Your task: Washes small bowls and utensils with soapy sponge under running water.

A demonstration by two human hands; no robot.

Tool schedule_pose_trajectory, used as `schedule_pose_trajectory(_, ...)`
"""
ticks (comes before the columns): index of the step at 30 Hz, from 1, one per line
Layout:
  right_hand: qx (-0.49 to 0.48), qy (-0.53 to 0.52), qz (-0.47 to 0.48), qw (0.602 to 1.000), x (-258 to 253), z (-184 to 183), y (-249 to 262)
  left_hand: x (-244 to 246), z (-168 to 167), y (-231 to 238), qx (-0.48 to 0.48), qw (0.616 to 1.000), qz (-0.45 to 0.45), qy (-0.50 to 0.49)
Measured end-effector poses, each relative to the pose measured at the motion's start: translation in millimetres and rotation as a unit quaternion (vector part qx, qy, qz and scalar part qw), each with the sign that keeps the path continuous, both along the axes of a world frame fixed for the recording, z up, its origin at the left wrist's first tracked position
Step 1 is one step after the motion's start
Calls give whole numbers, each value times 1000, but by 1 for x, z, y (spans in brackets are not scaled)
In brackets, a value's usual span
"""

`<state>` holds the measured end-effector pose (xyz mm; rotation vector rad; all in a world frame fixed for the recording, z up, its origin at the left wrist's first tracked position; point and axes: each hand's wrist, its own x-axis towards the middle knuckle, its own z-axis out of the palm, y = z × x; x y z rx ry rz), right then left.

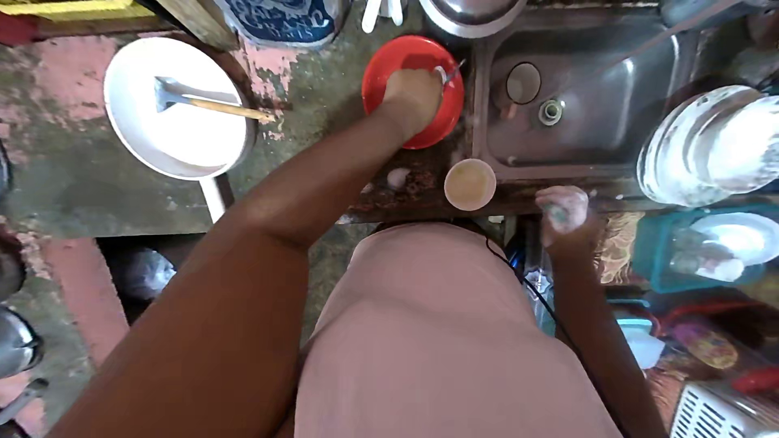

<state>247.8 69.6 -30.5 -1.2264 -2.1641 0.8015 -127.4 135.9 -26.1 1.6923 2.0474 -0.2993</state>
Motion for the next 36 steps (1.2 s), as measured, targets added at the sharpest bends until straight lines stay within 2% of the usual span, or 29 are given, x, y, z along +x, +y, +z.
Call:
schedule_pose_trajectory(5, -55, 2, 55, 997, 5, -8, 49, 19, 27, -5, 76, 997, 2, -30)
schedule_pose_trajectory(9, -96, -37, 83, 991, 14, -12, 80, 55, 33, 0, 159, 979, -63, -114)
schedule_pose_trajectory(13, -109, -43, 112, 987, 41, -14, 103, 101, 15, 25, 178, 966, -130, -138)
schedule_pose_trajectory(17, -124, -23, 119, 985, 79, -22, 122, 138, -16, 54, 159, 968, -149, -122)
schedule_pose_trajectory(21, -135, 11, 108, 985, 115, -29, 129, 165, -49, 81, 111, 980, -131, -103)
schedule_pose_trajectory(24, -166, -18, 81, 983, 131, -27, 127, 178, -62, 99, 52, 992, -80, -82)
schedule_pose_trajectory(27, -173, -27, 73, 982, 138, -29, 120, 178, -76, 111, 6, 996, -46, -76)
schedule_pose_trajectory(30, -188, -34, 64, 980, 133, -21, 112, 173, -82, 107, 10, 996, -40, -80)
schedule_pose_trajectory(32, -174, -21, 75, 982, 129, -24, 108, 169, -73, 96, 21, 995, -35, -92)
schedule_pose_trajectory(34, -163, -12, 81, 983, 121, -26, 104, 156, -56, 78, 60, 991, -24, -120)
schedule_pose_trajectory(36, -170, -21, 85, 982, 106, -22, 99, 132, -44, 53, 147, 980, 13, -131)
